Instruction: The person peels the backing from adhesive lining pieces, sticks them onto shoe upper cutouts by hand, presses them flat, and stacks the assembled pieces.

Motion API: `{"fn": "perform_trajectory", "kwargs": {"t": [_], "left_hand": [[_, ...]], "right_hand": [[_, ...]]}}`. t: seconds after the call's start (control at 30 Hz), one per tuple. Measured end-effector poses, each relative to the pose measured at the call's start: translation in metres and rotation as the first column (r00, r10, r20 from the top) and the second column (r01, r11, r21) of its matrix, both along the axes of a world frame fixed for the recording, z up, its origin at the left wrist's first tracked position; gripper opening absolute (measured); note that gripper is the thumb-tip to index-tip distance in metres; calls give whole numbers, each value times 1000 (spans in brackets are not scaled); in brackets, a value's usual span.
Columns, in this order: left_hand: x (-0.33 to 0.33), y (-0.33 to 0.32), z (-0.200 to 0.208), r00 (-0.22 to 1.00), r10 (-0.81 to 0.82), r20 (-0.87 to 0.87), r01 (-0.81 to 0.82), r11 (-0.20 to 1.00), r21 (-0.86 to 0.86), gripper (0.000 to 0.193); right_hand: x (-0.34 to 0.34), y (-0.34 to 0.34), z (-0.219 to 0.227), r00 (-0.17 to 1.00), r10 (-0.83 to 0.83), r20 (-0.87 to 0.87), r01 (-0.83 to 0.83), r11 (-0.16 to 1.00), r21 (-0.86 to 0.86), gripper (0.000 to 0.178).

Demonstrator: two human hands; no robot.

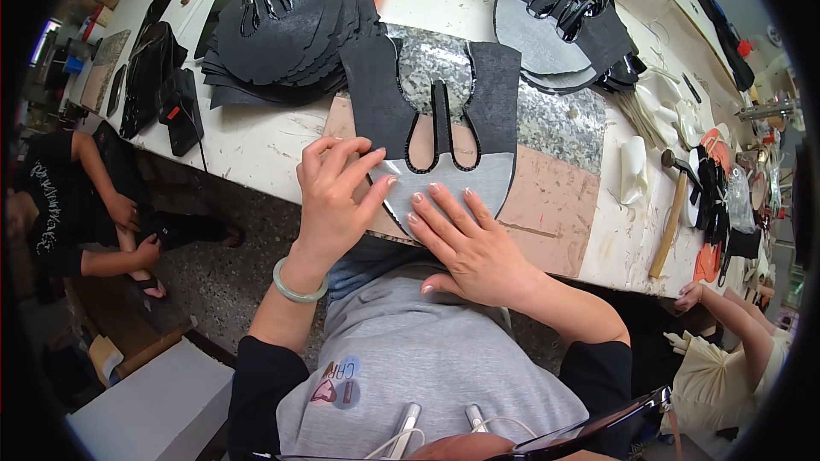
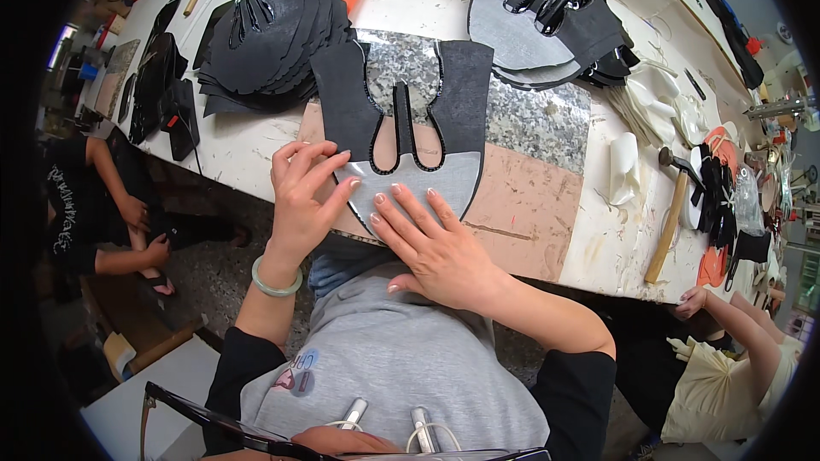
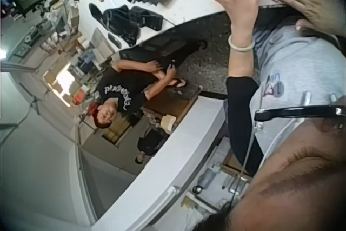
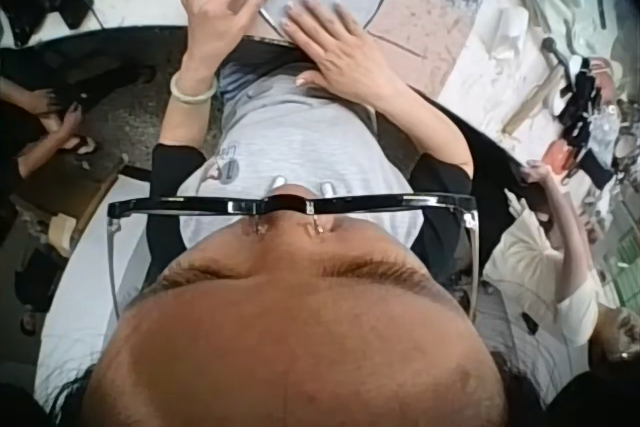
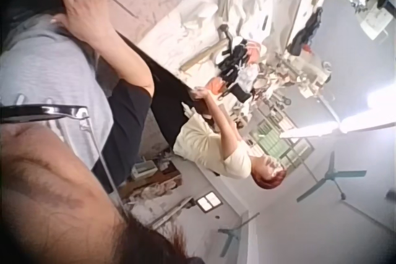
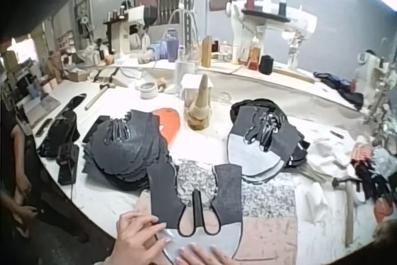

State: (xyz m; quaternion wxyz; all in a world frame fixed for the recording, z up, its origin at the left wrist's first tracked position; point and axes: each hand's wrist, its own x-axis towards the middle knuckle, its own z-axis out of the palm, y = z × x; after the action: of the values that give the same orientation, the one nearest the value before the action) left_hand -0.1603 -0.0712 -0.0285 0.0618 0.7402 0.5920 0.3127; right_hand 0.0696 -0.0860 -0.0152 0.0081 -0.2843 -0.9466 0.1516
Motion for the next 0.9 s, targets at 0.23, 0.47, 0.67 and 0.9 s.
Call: {"fn": "perform_trajectory", "kwargs": {"t": [0.23, 0.47, 0.67, 0.9], "left_hand": [[-2, 7, -3, 991, -46, 123, 53, 997, -50, 15], [5, 2, -4, 995, -102, 19, 100, 991, 88, 16], [-5, -1, 6, 967, -254, -8, 253, 960, 120, 18], [-5, 16, -1, 961, -179, 212, 196, 978, -64, 15]], "right_hand": [[1, 0, -1, 1000, 3, -25, -3, 1000, -5, 90], [1, 1, -1, 1000, 3, -21, -3, 1000, -3, 89], [1, 0, 0, 1000, -6, -16, 6, 1000, 19, 90], [-12, 23, 15, 997, 35, -71, -45, 989, -144, 91]]}}
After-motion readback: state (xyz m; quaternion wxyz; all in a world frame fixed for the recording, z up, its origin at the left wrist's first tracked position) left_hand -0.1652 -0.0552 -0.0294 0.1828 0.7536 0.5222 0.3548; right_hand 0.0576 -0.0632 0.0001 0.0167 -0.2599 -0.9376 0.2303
